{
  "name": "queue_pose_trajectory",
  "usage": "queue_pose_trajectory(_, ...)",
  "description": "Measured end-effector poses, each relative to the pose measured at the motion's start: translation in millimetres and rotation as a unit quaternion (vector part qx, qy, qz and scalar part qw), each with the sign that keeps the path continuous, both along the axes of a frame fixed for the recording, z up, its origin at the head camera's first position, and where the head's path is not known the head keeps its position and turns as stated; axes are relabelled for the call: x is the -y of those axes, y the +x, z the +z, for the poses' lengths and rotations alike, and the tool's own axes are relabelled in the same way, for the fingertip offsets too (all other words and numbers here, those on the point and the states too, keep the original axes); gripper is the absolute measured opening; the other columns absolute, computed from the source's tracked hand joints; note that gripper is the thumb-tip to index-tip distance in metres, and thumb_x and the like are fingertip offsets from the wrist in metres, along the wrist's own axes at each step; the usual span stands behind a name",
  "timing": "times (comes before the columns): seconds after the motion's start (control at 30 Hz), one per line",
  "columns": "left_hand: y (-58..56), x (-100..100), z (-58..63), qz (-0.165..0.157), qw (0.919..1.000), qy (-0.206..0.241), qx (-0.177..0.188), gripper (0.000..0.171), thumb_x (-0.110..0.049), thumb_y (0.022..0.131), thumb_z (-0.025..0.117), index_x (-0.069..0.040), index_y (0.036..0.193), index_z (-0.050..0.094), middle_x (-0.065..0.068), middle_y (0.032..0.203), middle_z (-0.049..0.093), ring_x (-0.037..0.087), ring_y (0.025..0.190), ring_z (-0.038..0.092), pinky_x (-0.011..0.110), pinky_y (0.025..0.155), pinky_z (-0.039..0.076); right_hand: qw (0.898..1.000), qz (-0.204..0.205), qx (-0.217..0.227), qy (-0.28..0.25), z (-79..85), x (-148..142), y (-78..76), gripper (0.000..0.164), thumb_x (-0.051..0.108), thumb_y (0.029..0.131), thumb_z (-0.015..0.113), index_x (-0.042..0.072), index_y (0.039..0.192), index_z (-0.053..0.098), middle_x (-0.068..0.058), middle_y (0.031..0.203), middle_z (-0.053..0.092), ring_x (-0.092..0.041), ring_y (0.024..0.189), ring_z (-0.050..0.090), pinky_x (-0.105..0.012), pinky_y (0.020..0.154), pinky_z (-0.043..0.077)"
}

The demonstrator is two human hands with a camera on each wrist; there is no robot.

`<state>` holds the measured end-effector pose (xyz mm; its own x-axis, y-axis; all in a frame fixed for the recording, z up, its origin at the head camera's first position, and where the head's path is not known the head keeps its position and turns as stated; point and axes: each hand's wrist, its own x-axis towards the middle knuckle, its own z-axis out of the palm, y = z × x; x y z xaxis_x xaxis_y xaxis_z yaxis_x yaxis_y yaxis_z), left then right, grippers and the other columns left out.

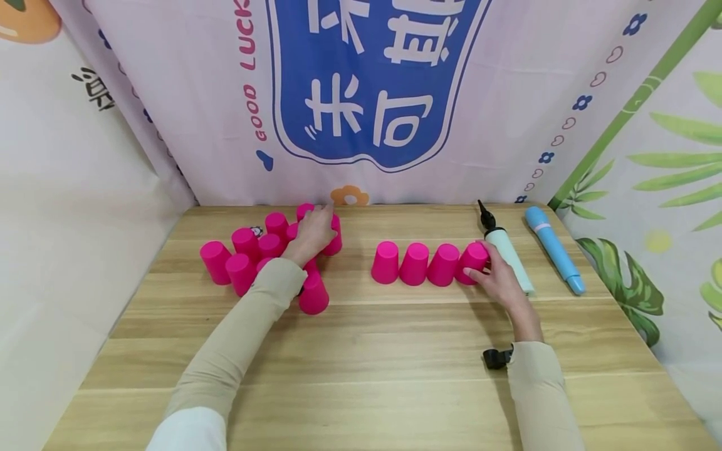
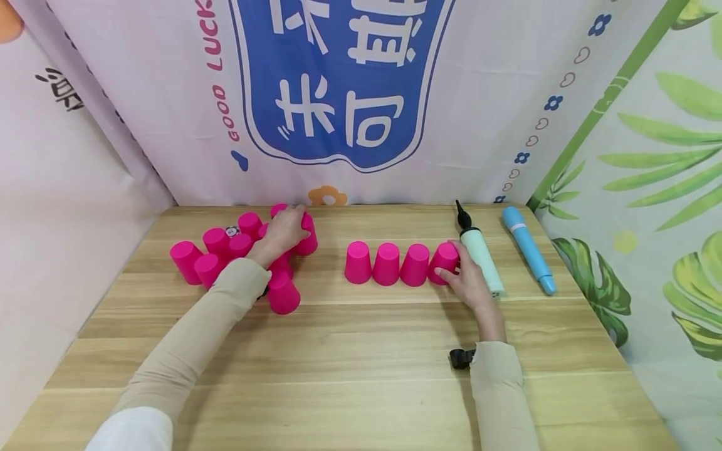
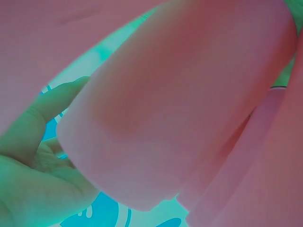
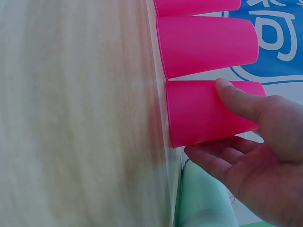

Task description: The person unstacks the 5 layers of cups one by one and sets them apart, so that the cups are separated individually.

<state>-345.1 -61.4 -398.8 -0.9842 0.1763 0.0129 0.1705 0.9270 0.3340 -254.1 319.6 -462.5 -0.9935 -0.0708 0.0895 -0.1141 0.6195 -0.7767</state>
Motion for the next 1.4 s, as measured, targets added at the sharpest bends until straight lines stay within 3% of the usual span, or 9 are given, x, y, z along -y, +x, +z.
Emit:
queue_pose_trajectory(0.4,4.2,0,5.3,0.001,0.9996,-0.028,0.009,0.067,-0.012,0.089,0.067,0.002,0.145,0.033,0.026,0.134,0.046,0.045,0.117,0.047,0.051,0.092,0.048,1.0,0.0,0.001,0.002,2.6,1,1.4,0.07,0.01,0.093,0.064,0.004,0.149,0.023,-0.029,0.137,0.043,-0.048,0.126,0.043,-0.056,0.105,0.036)
queue_pose_trajectory(0.53,20.6,-5,19.2,-0.015,0.9993,-0.023,-0.027,0.06,-0.012,0.087,0.069,0.004,0.137,0.041,0.025,0.124,0.05,0.042,0.111,0.049,0.048,0.088,0.05,1.0,0.004,0.002,0.006,3.5,0,1.6,0.07,0.011,0.093,0.064,0.004,0.149,0.023,-0.03,0.136,0.043,-0.048,0.125,0.043,-0.056,0.104,0.037)
queue_pose_trajectory(0.63,37.8,-15,34.4,-0.051,0.9971,-0.001,-0.057,0.059,-0.013,0.085,0.072,0.004,0.134,0.044,0.024,0.122,0.052,0.041,0.11,0.051,0.047,0.088,0.05,1.0,0.006,-0.002,0.007,4.8,-1,1.5,0.07,0.011,0.093,0.064,0.003,0.149,0.023,-0.03,0.136,0.043,-0.048,0.125,0.044,-0.056,0.104,0.037)
queue_pose_trajectory(0.77,53.2,-36,42.9,-0.115,0.9921,0.043,-0.028,0.068,-0.016,0.085,0.074,0.003,0.14,0.039,0.023,0.137,0.046,0.038,0.12,0.05,0.045,0.099,0.045,1.0,0.003,-0.008,0.006,6.2,-3,0.6,0.069,0.01,0.093,0.064,0.003,0.149,0.023,-0.03,0.136,0.043,-0.048,0.125,0.044,-0.056,0.104,0.037)
queue_pose_trajectory(0.87,55.9,-53,34.8,-0.133,0.9885,0.064,0.031,0.072,-0.02,0.086,0.074,0.0,0.144,0.036,0.02,0.143,0.041,0.033,0.123,0.05,0.042,0.102,0.043,1.0,0.001,-0.003,0.004,4.9,-4,0.9,0.069,0.01,0.093,0.063,0.003,0.149,0.023,-0.03,0.137,0.042,-0.048,0.125,0.044,-0.055,0.104,0.037)
queue_pose_trajectory(0.97,55.5,-68,22.1,-0.141,0.9869,0.052,0.06,0.074,-0.023,0.085,0.074,-0.002,0.145,0.036,0.019,0.141,0.042,0.03,0.119,0.052,0.041,0.099,0.046,1.0,0.002,0.004,0.002,1.9,-3,2.9,0.07,0.01,0.093,0.063,0.003,0.149,0.021,-0.03,0.138,0.041,-0.049,0.126,0.043,-0.055,0.105,0.036)
queue_pose_trajectory(1.1,55.9,-81,8.5,-0.146,0.988,0.014,0.046,0.071,-0.025,0.086,0.073,-0.004,0.144,0.038,0.016,0.135,0.046,0.029,0.113,0.055,0.041,0.09,0.051,1.0,0.004,0.007,-0.001,-0.7,-1,4.7,0.07,0.008,0.093,0.063,0.002,0.149,0.022,-0.03,0.138,0.041,-0.048,0.126,0.043,-0.055,0.105,0.036)
queue_pose_trajectory(1.23,56.0,-88,0.9,-0.131,0.9908,-0.014,0.032,0.065,-0.026,0.087,0.073,-0.007,0.142,0.043,0.014,0.131,0.048,0.026,0.105,0.058,0.04,0.079,0.053,1.0,0.005,-0.002,0.001,-0.8,0,3.8,0.068,0.008,0.093,0.063,0.003,0.148,0.023,-0.029,0.137,0.043,-0.047,0.126,0.043,-0.055,0.105,0.037)
queue_pose_trajectory(1.4,55.9,-90,-4.1,-0.127,0.9912,-0.029,0.023,0.059,-0.022,0.086,0.073,-0.007,0.137,0.048,0.013,0.122,0.052,0.025,0.098,0.059,0.039,0.078,0.053,1.0,0.007,-0.003,-0.001,-0.7,0,2.0,0.068,0.009,0.093,0.063,0.003,0.148,0.023,-0.029,0.137,0.043,-0.046,0.125,0.044,-0.054,0.104,0.038)
